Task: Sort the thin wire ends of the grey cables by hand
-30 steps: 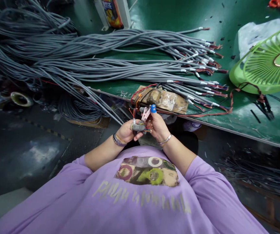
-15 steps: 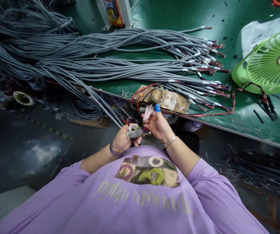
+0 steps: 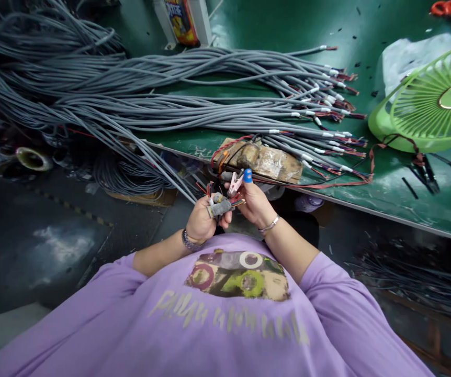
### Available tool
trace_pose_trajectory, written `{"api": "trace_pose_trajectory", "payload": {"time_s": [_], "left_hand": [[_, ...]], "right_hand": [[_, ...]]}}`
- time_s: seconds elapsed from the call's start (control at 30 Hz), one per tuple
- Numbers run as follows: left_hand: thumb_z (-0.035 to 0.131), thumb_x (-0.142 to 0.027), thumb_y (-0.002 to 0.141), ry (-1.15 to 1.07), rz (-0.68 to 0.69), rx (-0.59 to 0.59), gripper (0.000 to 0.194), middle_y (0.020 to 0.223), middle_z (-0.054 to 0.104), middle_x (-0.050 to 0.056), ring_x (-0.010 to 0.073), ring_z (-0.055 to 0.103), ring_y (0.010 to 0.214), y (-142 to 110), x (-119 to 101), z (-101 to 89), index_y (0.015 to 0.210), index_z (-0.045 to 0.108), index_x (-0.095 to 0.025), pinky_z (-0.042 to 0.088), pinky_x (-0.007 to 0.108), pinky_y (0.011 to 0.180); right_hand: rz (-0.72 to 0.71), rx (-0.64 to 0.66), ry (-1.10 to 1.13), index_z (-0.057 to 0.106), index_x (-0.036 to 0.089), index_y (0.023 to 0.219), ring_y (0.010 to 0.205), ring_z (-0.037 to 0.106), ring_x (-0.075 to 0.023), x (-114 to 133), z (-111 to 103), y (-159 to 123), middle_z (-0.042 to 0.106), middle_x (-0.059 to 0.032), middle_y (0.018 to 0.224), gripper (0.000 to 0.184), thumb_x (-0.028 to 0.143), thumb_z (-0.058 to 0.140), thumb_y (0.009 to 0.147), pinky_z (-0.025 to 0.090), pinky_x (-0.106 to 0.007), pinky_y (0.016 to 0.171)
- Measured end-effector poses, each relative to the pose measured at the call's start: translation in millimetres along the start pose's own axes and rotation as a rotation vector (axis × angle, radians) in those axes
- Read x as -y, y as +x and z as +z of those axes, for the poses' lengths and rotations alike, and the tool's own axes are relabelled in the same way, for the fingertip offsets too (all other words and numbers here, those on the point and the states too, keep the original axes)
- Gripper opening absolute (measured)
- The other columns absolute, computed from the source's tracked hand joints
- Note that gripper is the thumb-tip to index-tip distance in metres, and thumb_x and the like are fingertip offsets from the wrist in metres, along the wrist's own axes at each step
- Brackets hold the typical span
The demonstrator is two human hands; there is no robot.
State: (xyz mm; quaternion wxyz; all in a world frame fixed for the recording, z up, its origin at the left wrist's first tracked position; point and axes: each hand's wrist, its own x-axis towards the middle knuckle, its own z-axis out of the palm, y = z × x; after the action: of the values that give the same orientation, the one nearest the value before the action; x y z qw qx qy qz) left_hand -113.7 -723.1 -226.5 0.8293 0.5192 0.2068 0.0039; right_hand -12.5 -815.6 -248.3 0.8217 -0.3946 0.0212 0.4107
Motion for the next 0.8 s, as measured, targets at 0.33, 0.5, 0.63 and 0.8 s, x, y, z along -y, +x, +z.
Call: {"api": "trace_pose_trajectory", "payload": {"time_s": [0.33, 0.5, 0.63, 0.8], "left_hand": [[0.081, -0.048, 0.062, 0.044, -0.008, -0.015, 0.042, 0.050, 0.063, 0.000, 0.0090, 0.052, 0.034, 2, 5, 1.3, 0.065, 0.055, -0.015, 0.035, 0.017, 0.034], [0.081, -0.048, 0.063, 0.023, 0.008, 0.013, 0.041, 0.050, 0.063, 0.000, 0.0096, 0.052, 0.035, -3, 7, -2.8, 0.068, 0.057, -0.015, 0.039, 0.019, 0.035], [0.079, -0.046, 0.067, 0.059, 0.031, 0.039, 0.037, 0.053, 0.065, 0.001, 0.0097, 0.054, 0.037, -12, 9, -10.0, 0.068, 0.059, -0.015, 0.040, 0.018, 0.037], [0.080, -0.048, 0.065, 0.011, 0.076, -0.036, 0.040, 0.055, 0.066, 0.000, 0.0095, 0.055, 0.038, -15, 11, -11.2, 0.067, 0.057, -0.016, 0.042, 0.019, 0.037]], "right_hand": [[0.030, -0.026, 0.109, 0.062, 0.019, 0.080, 0.050, 0.057, -0.0102, 0, 0, 4, 0.068, 0.0006, 0.068, 0.046, 0.064, 0.069, 0.078, 0.049, -0.023, 0.050], [0.057, 0.032, 0.099, 0.061, 0.021, 0.082, 0.057, 0.058, -0.0115, -3, -5, 1, 0.069, -0.0003, 0.075, 0.053, 0.074, 0.059, 0.079, 0.049, -0.024, 0.053], [0.083, 0.059, 0.074, 0.062, 0.020, 0.079, 0.056, 0.055, -0.0104, 0, -10, -4, 0.068, -0.0016, 0.076, 0.058, 0.077, 0.054, 0.080, 0.045, -0.022, 0.050], [0.115, 0.079, 0.005, 0.065, 0.018, 0.079, 0.055, 0.054, -0.0102, 7, -10, -13, 0.067, -0.0024, 0.072, 0.058, 0.075, 0.055, 0.081, 0.045, -0.022, 0.051]]}}
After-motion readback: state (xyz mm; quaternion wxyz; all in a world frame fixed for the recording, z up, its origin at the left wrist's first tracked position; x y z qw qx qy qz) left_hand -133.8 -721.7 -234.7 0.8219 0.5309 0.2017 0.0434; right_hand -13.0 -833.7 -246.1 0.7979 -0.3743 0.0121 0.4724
